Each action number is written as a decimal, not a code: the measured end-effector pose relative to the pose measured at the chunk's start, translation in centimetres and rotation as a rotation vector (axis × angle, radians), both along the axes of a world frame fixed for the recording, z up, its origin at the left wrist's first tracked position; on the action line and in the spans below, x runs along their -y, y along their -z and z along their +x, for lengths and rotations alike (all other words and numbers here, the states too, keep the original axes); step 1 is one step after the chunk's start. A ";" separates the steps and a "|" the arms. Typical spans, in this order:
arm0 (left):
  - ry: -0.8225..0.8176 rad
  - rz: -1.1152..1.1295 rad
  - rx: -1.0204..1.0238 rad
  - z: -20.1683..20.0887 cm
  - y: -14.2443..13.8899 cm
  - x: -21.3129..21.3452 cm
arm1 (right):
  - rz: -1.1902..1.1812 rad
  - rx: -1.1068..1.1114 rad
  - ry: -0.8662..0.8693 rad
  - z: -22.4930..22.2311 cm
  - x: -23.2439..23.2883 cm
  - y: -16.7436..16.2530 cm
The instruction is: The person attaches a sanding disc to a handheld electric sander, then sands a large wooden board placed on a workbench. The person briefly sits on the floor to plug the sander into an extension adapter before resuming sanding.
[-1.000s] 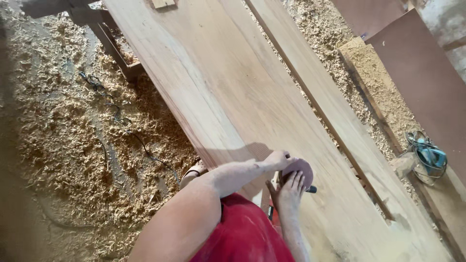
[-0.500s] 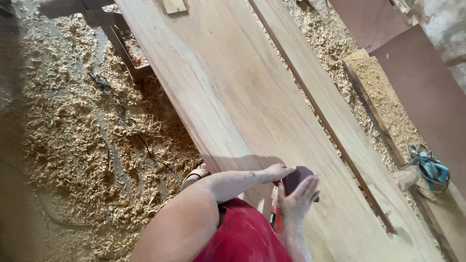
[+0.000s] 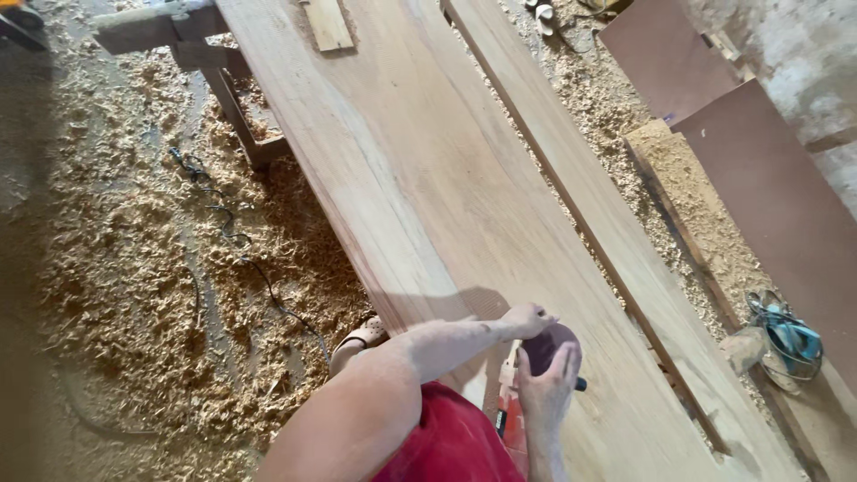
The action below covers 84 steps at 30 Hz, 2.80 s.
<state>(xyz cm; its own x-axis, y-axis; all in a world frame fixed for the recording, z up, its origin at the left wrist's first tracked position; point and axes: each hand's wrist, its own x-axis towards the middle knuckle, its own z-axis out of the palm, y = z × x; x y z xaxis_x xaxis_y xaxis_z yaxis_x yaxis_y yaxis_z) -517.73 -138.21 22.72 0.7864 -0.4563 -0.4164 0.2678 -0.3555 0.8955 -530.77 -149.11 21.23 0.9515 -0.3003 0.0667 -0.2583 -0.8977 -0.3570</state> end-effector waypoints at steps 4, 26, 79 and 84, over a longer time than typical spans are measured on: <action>0.013 -0.057 -0.131 -0.9 0.1 -0.4 | -0.193 0.239 -0.106 0.0 1.4 1.4; -0.051 0.039 -0.015 -0.6 0.0 -0.1 | -0.159 0.063 -0.018 -0.7 0.2 -1.7; -0.051 -0.101 -0.103 -1.5 0.6 -0.5 | -0.254 0.297 -0.188 0.4 2.3 1.5; -0.023 -0.125 -0.199 -3.0 1.4 -1.9 | -0.228 0.042 -0.148 0.2 1.4 2.6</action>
<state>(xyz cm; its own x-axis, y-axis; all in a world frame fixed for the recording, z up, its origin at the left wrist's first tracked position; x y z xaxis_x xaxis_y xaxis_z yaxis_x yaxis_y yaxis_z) -520.70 -136.30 21.33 0.7049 -0.4971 -0.5060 0.4503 -0.2375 0.8607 -530.61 -150.51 18.58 0.9789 -0.1306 0.1570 -0.1073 -0.9830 -0.1490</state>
